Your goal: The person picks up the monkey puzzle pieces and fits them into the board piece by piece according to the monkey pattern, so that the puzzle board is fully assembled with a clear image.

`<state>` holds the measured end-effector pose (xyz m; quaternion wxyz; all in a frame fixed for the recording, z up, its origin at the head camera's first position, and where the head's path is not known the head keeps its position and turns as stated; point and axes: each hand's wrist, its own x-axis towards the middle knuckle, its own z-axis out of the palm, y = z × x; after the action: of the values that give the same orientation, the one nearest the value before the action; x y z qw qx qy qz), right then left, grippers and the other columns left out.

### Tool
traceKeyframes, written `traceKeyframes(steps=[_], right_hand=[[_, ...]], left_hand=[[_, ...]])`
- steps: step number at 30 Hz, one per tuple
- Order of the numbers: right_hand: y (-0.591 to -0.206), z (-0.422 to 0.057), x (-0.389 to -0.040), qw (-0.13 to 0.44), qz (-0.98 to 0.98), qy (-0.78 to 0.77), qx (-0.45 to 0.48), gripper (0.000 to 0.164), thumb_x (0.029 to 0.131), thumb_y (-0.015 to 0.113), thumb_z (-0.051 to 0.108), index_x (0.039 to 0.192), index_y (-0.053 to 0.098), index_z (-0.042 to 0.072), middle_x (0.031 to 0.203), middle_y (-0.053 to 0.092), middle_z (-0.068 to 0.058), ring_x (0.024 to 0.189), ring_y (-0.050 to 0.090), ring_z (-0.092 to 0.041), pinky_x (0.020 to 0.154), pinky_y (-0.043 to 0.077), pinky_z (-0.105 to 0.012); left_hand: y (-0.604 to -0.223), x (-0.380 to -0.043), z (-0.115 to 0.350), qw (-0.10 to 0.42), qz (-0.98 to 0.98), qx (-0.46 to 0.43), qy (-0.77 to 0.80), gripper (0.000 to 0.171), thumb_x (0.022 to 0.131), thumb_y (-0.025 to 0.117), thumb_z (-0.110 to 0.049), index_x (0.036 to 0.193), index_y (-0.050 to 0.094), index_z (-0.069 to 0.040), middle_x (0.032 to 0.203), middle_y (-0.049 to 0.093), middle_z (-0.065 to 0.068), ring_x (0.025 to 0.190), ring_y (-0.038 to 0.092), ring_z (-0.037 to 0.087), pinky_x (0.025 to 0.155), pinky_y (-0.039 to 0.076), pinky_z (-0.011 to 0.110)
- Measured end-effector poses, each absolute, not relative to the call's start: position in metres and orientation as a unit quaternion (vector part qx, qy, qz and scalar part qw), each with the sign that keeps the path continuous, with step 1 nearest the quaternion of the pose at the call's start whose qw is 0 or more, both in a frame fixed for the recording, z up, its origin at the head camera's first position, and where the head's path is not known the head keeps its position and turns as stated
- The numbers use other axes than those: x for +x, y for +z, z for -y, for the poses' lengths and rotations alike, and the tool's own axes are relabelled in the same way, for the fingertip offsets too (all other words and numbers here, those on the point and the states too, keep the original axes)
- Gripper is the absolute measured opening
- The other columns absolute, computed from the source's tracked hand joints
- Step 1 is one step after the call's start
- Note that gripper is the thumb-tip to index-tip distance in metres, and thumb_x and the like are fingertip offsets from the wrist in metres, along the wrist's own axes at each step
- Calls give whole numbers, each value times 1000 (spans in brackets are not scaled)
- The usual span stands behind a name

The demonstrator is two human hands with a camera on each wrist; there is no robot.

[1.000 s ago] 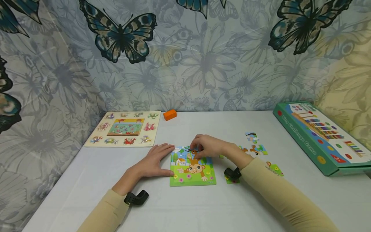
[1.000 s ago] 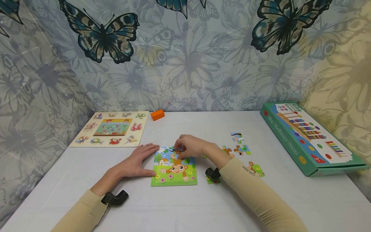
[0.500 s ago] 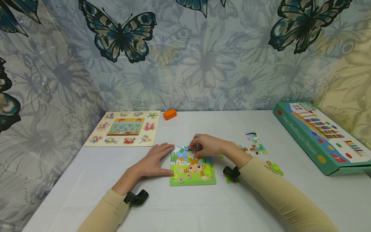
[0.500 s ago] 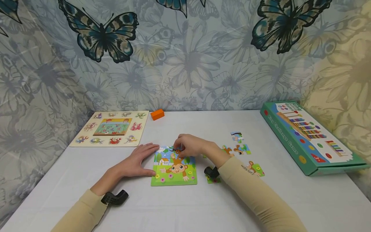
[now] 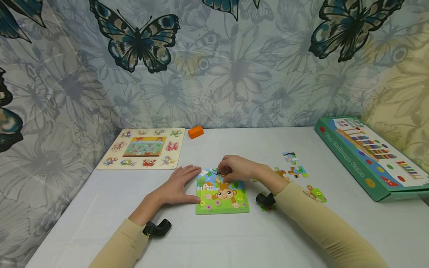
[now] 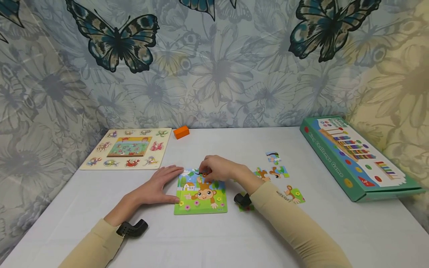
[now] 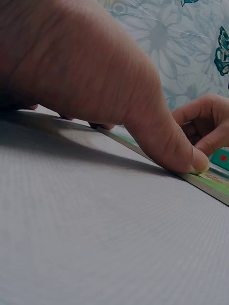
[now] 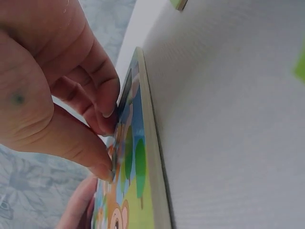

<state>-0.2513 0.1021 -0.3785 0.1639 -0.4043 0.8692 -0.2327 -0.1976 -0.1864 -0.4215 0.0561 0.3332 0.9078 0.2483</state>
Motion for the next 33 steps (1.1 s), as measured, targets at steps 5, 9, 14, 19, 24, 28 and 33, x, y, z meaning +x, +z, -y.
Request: traceKeyframes(steps=[5,9,14,19,24,28,33], right_hand=[[-378,-102,-249,157,-869,-237,-405,27,91,78,13,115,71,4,102,58,0,86,56,-10,78,51,-24],[-378,-103,-249,159,-864,-245,-409,28,91,78,14,116,71,4,102,59,0,87,58,-11,78,52,-25],[-376,-107,-252,163,-859,-265,-408,31,90,79,16,119,71,6,107,62,-1,91,61,-12,82,53,-26],[-369,-118,-256,150,-858,-281,-403,36,90,80,18,122,70,6,114,64,-5,96,63,-17,82,55,-29],[-361,-134,-257,140,-858,-303,-389,39,90,79,19,125,68,5,121,64,-9,101,63,-23,83,54,-34],[-355,-151,-257,127,-857,-324,-381,42,90,78,16,128,66,2,125,63,-15,104,62,-28,85,54,-37],[-349,-174,-258,113,-865,-335,-357,42,91,77,14,129,64,2,123,61,-18,105,62,-30,87,53,-40]], left_hand=[[-421,-197,186,54,-907,335,250,97,79,81,-54,155,41,-8,159,37,5,150,21,31,121,6,55],[-422,-197,186,54,-907,334,250,97,79,81,-53,155,41,-7,159,37,6,150,21,32,121,6,55],[-422,-196,186,55,-908,334,247,97,79,81,-53,155,41,-8,159,37,6,150,21,31,121,6,55],[-422,-197,185,54,-909,332,246,97,79,81,-54,155,41,-9,159,37,5,150,21,30,121,6,55],[-422,-197,185,54,-910,333,243,97,79,81,-54,155,41,-8,159,37,5,150,21,30,121,6,54],[-422,-197,185,53,-909,335,241,98,79,81,-54,155,41,-8,159,37,5,151,21,30,121,6,55],[-422,-197,185,56,-909,336,241,98,80,80,-54,156,40,-8,160,36,6,151,20,31,121,6,55]])
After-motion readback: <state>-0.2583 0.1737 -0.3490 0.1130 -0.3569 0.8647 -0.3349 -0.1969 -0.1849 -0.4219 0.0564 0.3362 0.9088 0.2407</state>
